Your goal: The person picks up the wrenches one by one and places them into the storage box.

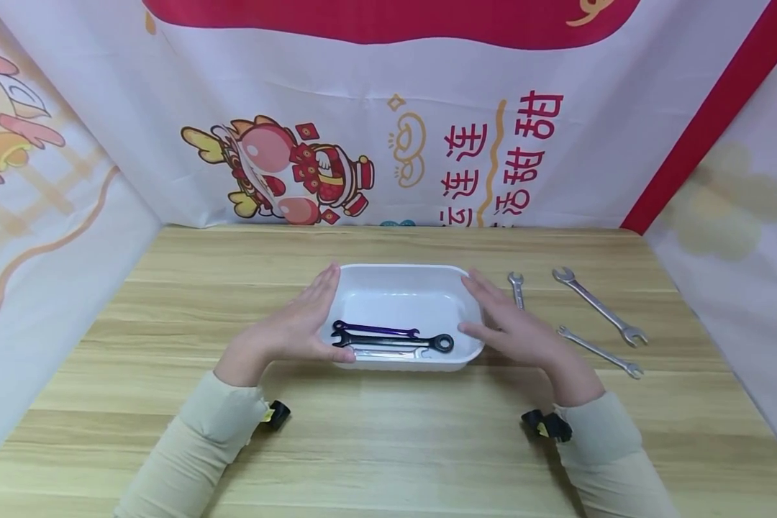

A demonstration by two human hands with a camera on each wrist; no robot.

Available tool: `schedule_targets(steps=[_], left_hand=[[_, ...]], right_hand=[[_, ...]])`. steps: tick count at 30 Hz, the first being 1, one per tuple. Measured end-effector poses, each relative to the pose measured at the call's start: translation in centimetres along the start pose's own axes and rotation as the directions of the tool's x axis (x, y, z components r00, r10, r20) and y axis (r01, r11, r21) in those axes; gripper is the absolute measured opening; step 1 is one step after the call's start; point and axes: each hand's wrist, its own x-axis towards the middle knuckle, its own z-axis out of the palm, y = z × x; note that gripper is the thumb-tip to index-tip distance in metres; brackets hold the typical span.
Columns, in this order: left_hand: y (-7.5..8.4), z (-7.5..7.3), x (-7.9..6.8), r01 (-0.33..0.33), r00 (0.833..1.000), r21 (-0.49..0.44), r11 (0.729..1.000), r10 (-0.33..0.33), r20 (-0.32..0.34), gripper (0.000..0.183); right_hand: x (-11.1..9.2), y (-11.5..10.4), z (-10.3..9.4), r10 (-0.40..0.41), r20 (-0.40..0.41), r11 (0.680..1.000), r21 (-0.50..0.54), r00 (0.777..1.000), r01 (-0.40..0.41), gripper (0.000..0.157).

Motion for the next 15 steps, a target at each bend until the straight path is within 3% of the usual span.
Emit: schedule_targets(steps=[3, 15], left_hand=[[0.0, -0.1, -0.1, -0.001, 1.000, 0.005, 1.000, 0.001, 0.000, 0.145], [0.0, -0.2, -0.1, -0.007, 1.000, 0.015, 1.000, 0.007, 0.000, 0.146]], right_hand=[[-0.3, 0.2, -0.6, 0.022, -0.013, 1.000, -0.007, 1.000, -0.022, 0.076], [-2.0, 2.0, -3.4, 0.042, -0.078, 0.994, -0.099, 0.996, -0.050, 0.077]])
